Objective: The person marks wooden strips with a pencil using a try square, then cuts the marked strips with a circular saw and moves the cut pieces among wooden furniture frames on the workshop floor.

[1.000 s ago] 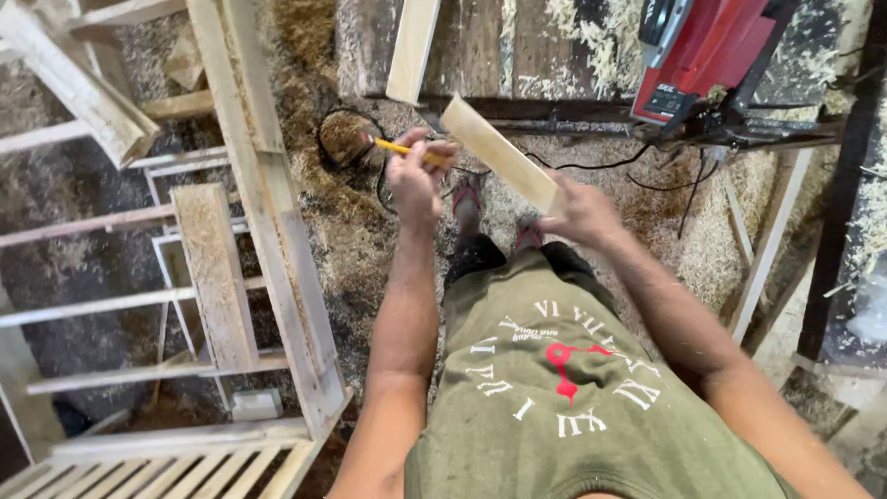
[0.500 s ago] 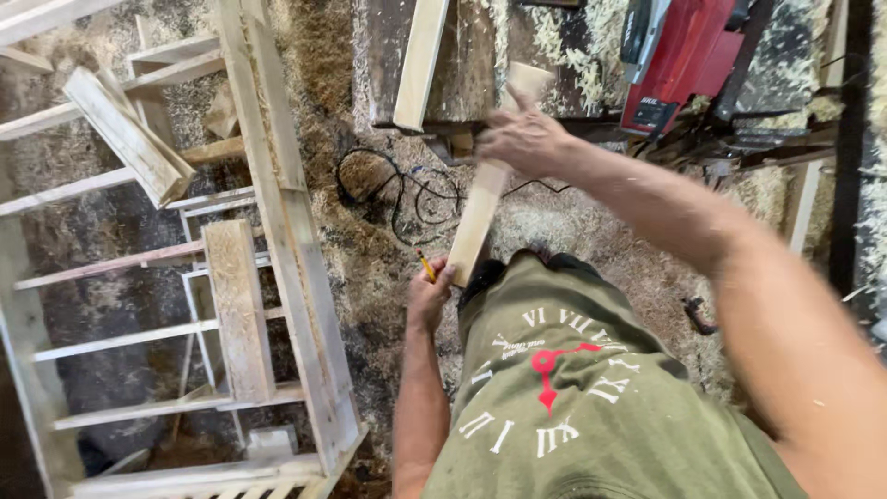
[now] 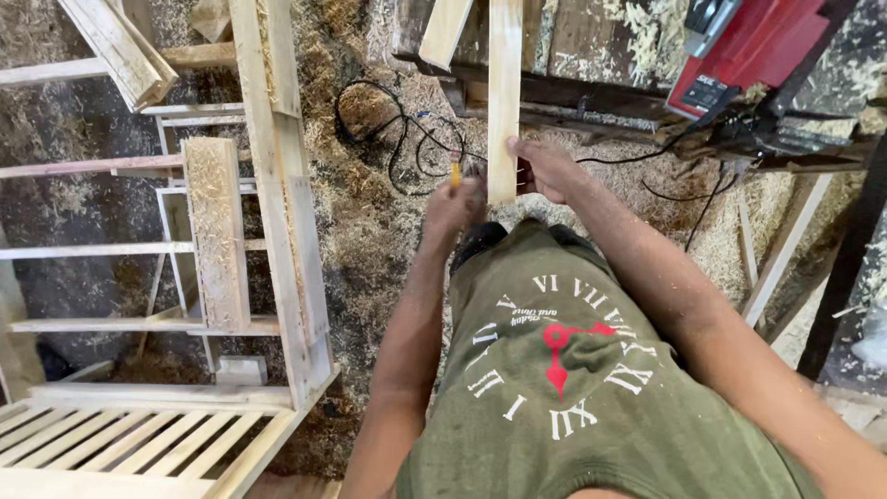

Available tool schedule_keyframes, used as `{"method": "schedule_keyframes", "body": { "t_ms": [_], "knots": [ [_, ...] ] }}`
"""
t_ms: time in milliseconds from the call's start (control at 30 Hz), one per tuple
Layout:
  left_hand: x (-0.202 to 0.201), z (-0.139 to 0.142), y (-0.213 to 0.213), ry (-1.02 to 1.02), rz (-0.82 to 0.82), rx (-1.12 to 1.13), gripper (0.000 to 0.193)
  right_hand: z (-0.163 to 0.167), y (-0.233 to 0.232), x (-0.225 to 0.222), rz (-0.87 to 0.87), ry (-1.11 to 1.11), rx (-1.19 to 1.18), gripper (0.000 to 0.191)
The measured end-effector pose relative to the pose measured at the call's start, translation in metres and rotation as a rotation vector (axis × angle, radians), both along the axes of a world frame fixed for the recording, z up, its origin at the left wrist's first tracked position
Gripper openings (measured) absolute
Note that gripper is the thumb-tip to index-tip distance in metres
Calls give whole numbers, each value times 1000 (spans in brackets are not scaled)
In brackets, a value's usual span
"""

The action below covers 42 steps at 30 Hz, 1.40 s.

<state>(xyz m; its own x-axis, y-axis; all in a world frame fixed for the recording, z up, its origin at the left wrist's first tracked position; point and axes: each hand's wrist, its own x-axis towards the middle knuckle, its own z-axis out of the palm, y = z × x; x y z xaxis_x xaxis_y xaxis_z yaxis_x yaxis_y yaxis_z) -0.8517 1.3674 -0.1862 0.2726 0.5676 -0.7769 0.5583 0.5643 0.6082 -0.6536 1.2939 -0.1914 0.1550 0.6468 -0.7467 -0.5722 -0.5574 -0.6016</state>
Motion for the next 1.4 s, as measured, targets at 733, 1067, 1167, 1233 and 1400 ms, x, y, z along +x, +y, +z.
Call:
{"method": "schedule_keyframes", "body": {
  "t_ms": [733,1067,1167,1233,1400],
  "knots": [
    [-24,15,-44,-626,241,91,21,2,-20,25,27,187,132,39],
    [-14,15,-53,-551,234,335,17,1,-21,26,45,208,184,41],
    [-13,19,-54,-585,249,337,16,2,-22,26,44,216,205,42],
    [-12,20,-55,-600,250,335,16,2,-22,25,26,207,202,42],
    [-11,23,-59,-483,238,398,16,3,-22,25,23,197,189,43]
  ]
}}
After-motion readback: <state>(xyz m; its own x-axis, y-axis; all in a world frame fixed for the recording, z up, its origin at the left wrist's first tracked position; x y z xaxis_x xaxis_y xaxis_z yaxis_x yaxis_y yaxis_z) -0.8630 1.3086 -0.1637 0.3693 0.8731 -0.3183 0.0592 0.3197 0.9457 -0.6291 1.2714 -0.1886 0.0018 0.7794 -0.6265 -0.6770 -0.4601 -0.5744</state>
